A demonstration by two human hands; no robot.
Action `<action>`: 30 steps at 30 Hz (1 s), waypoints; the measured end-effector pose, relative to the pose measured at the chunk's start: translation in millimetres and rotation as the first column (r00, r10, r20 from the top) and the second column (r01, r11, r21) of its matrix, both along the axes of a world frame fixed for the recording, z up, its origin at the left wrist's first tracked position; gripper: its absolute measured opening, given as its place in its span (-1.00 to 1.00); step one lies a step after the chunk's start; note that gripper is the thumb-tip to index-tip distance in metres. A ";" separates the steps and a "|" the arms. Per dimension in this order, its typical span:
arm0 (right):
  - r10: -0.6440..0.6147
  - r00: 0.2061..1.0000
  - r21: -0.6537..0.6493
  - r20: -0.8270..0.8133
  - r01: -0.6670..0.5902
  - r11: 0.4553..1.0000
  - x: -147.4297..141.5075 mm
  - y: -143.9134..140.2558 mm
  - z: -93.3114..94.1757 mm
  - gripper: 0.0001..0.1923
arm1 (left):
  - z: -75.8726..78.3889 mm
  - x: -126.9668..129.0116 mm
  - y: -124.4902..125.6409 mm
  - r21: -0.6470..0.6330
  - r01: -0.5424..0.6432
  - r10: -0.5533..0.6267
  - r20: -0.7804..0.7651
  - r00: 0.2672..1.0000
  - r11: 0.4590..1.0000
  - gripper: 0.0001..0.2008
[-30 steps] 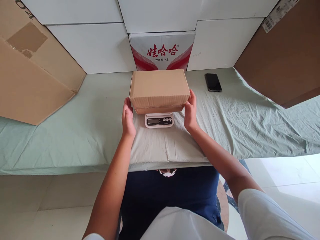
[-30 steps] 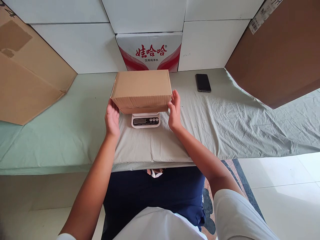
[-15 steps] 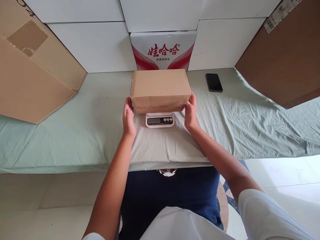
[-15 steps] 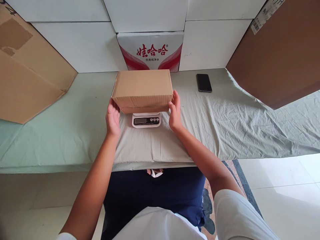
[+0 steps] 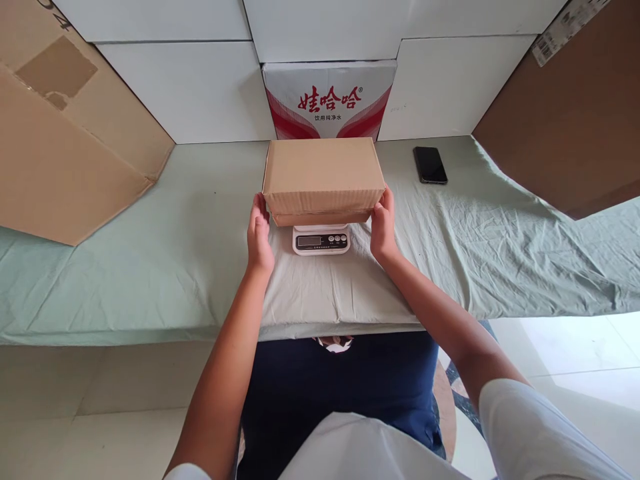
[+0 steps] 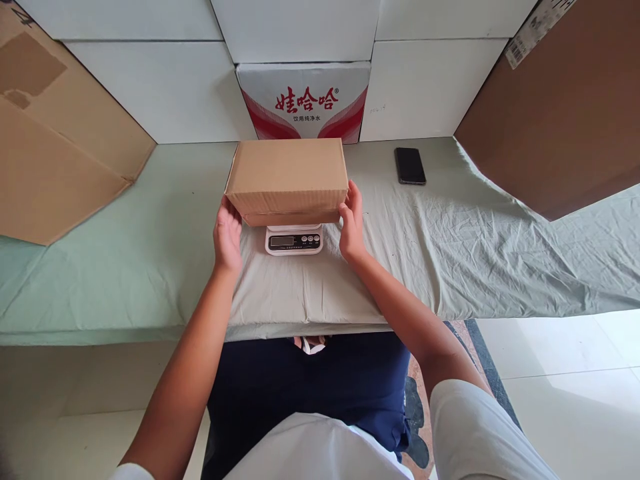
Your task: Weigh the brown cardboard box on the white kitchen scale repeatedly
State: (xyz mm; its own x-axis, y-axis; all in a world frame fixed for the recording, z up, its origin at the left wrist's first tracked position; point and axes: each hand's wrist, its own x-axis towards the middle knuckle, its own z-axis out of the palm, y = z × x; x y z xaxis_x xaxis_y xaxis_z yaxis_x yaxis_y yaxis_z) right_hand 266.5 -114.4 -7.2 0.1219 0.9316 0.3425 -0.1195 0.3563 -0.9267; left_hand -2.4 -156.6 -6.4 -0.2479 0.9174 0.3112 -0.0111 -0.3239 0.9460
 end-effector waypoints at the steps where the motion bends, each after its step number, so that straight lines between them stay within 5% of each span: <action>1: -0.001 1.000 0.000 -0.002 0.001 1.000 0.0 0.3 -0.2 -0.30 | 0.3 0.5 -0.2 0.001 0.003 -0.003 -0.003 1.000 1.000 -0.13; 30: 0.027 1.000 -0.009 -0.001 -0.027 1.000 -2.0 -0.9 -2.5 -0.36 | 2.3 5.1 -1.9 -0.024 -0.011 0.012 0.015 1.000 1.000 -0.10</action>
